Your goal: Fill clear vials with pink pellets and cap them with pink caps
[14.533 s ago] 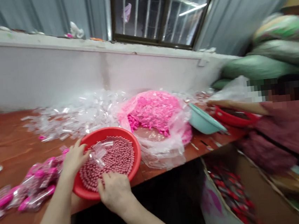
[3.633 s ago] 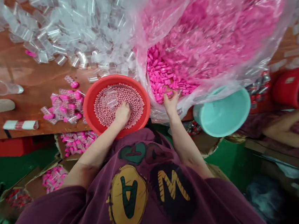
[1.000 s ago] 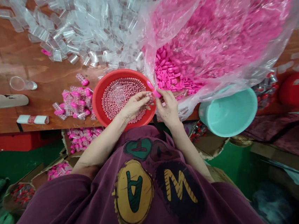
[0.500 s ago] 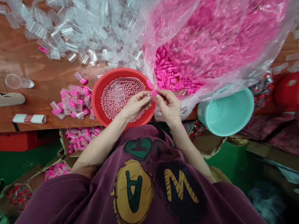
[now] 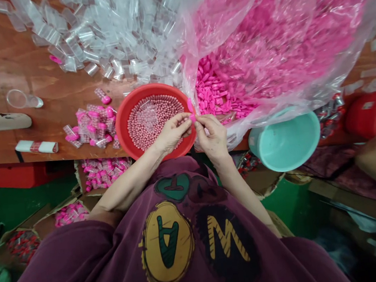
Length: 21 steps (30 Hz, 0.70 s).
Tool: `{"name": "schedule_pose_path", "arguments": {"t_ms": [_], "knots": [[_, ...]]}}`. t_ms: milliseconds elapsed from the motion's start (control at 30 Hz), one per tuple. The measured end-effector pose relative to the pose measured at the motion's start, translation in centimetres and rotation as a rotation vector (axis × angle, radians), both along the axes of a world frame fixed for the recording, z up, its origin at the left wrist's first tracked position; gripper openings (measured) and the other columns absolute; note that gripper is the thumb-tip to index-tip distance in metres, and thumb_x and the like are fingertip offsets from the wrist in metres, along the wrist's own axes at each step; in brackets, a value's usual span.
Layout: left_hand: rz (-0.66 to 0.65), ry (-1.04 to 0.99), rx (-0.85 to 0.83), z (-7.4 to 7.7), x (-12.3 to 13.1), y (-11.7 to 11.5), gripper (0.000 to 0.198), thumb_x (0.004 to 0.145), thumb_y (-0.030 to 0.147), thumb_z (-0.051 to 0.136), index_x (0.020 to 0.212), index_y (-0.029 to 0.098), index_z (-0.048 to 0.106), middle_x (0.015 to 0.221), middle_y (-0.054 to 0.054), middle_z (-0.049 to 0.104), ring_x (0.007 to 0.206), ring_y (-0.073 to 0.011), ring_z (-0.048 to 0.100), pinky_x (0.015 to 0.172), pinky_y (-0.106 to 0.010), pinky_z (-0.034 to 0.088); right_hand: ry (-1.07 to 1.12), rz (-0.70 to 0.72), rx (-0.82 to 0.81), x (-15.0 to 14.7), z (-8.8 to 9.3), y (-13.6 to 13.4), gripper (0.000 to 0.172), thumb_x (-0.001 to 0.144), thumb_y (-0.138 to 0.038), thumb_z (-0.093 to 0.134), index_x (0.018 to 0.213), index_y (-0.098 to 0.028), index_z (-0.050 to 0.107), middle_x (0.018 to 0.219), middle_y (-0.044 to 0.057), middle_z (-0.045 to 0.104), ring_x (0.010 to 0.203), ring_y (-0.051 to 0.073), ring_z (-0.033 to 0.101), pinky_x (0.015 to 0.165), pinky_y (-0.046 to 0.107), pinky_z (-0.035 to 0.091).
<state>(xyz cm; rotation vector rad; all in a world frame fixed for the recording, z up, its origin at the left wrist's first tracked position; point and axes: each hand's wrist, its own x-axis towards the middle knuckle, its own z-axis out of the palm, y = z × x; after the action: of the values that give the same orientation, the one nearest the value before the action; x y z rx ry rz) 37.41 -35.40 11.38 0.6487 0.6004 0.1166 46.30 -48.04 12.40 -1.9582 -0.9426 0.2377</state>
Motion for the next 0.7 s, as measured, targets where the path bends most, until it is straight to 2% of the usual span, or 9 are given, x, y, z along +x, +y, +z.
{"name": "schedule_pose_path", "arguments": {"t_ms": [100,200,300,400,467,567,633,700], "knots": [[-0.011,0.028,0.037,0.2,-0.5,0.4,0.047,0.072,0.045,0.099,0.101,0.017,0.075,0.072,0.005,0.057,0.061,-0.0057,0.048,0.057,-0.021,0.037,0.027,0.077,-0.013,0.4,0.6,-0.3,0.031,0.109,-0.044,0.054,0.107,-0.026,0.079,0.104,0.008,0.08,0.098,0.024,0.076,0.091,0.044,0.064],[-0.112,0.093,0.041,0.0,-1.1,1.3,0.043,0.069,0.042,0.1,0.095,0.017,0.077,0.072,0.005,0.061,0.059,-0.0056,0.05,0.057,-0.022,0.039,0.167,0.101,-0.04,1.3,0.2,-0.2,0.038,0.109,-0.053,0.055,0.099,-0.026,0.08,0.096,0.005,0.079,0.09,0.021,0.074,0.088,0.041,0.064],[-0.266,0.112,0.002,-0.4,-1.6,1.8,0.041,0.068,0.041,0.1,0.091,0.015,0.077,0.07,0.002,0.066,0.056,-0.0071,0.055,0.056,-0.023,0.04,0.403,0.003,-0.005,2.3,-0.9,0.6,0.049,0.103,-0.069,0.059,0.112,-0.026,0.079,0.096,0.003,0.078,0.088,0.019,0.073,0.087,0.038,0.064],[-0.259,0.119,-0.094,-0.8,-1.5,1.5,0.039,0.065,0.035,0.1,0.087,0.014,0.076,0.07,0.0,0.068,0.055,-0.0082,0.057,0.055,-0.024,0.042,0.545,0.015,0.002,2.7,-1.8,1.6,0.056,0.1,-0.075,0.06,0.124,-0.027,0.076,0.104,0.003,0.079,0.096,0.019,0.074,0.094,0.039,0.064],[-0.176,0.126,-0.158,-1.1,-1.4,1.2,0.034,0.066,0.031,0.098,0.085,0.014,0.075,0.071,0.0,0.068,0.057,-0.0085,0.058,0.057,-0.024,0.044,0.503,0.018,0.011,2.3,-2.0,1.7,0.052,0.102,-0.071,0.059,0.124,-0.027,0.076,0.109,0.004,0.08,0.099,0.019,0.075,0.098,0.04,0.064],[-0.051,0.14,-0.232,-1.5,-1.2,0.9,0.02,0.077,0.025,0.09,0.083,0.015,0.075,0.068,0.002,0.063,0.059,-0.0077,0.054,0.059,-0.024,0.046,0.307,0.05,-0.016,1.2,-2.2,0.8,0.045,0.104,-0.065,0.059,0.125,-0.027,0.074,0.118,0.007,0.079,0.109,0.024,0.075,0.103,0.047,0.063],[-0.003,0.167,-0.264,-1.7,-1.1,0.8,0.014,0.082,0.023,0.086,0.081,0.016,0.074,0.066,0.002,0.061,0.059,-0.0081,0.051,0.058,-0.023,0.044,0.149,0.141,-0.076,0.2,-2.6,-0.1,0.052,0.1,-0.065,0.067,0.134,-0.026,0.069,0.131,0.012,0.076,0.124,0.03,0.072,0.112,0.055,0.059],[0.013,0.2,-0.286,-1.9,-1.0,0.7,0.011,0.084,0.023,0.083,0.08,0.017,0.075,0.067,0.001,0.063,0.06,-0.0095,0.052,0.058,-0.024,0.044,0.021,0.2,-0.149,-0.6,-3.4,-0.8,0.071,0.094,-0.065,0.075,0.149,-0.023,0.059,0.147,0.018,0.067,0.14,0.037,0.063,0.121,0.062,0.052]]}}
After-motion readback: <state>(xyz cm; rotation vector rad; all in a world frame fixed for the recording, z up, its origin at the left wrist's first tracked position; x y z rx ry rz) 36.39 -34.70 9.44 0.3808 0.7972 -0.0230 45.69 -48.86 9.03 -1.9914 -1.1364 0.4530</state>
